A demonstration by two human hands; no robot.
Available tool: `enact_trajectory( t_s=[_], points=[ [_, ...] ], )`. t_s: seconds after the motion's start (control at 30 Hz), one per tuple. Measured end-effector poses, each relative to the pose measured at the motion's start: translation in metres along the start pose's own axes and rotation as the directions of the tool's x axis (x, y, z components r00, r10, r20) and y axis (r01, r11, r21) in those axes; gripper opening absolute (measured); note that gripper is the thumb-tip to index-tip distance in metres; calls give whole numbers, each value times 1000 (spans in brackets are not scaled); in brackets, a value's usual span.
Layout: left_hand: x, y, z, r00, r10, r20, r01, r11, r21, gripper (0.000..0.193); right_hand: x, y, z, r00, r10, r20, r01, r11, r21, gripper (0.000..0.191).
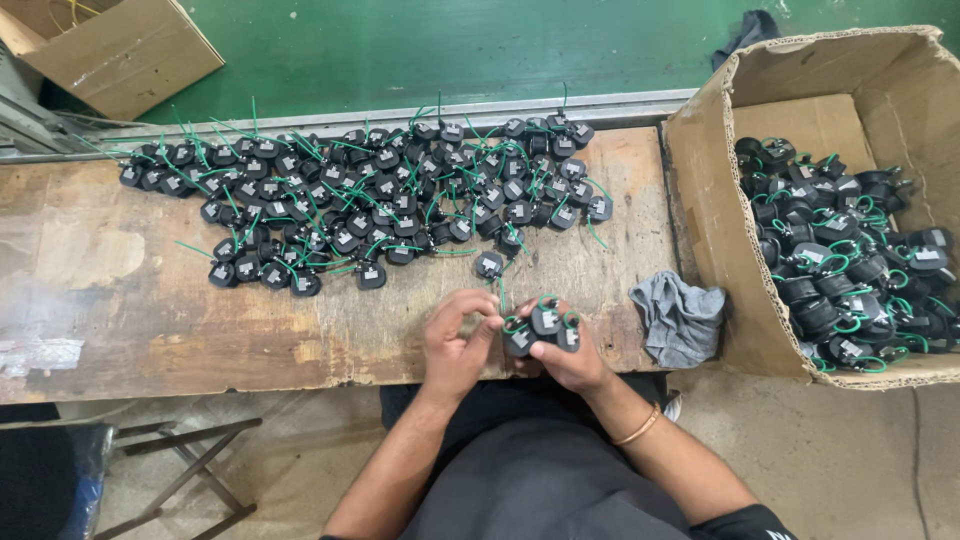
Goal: The person picks up black power adapters with green cords from the workbench, winds each cord around its adapter by hand, and places the coiled units into a cardboard box beside the bench, working through the pile one at a time.
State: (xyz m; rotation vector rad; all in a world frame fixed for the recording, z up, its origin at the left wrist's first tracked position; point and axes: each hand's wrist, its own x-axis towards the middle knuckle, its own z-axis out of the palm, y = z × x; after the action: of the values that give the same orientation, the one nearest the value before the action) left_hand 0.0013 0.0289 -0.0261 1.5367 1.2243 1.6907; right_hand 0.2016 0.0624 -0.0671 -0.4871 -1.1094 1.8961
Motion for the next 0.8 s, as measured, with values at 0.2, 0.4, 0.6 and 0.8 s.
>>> enact_trajectory(
  t_s=[0.2,0.4,0.6,0.8],
  points=[
    [27,5,-7,985,5,175,-87,881,466,37,6,1,-12,998,39,-42,-11,843,538,51],
    [22,-20,-9,978,-173,-113,186,976,116,21,7,0,-14,994,53,-95,16,793,608,52],
    [-3,-7,-12,952,-220,-214,187,968,-164,17,11,-6,-4,989,83,-122,7,799,601,60],
    [8,19,9,998,59,34,-55,994,-93,17,8,-12,5,990,142,19,-134,865,484,65]
  ],
)
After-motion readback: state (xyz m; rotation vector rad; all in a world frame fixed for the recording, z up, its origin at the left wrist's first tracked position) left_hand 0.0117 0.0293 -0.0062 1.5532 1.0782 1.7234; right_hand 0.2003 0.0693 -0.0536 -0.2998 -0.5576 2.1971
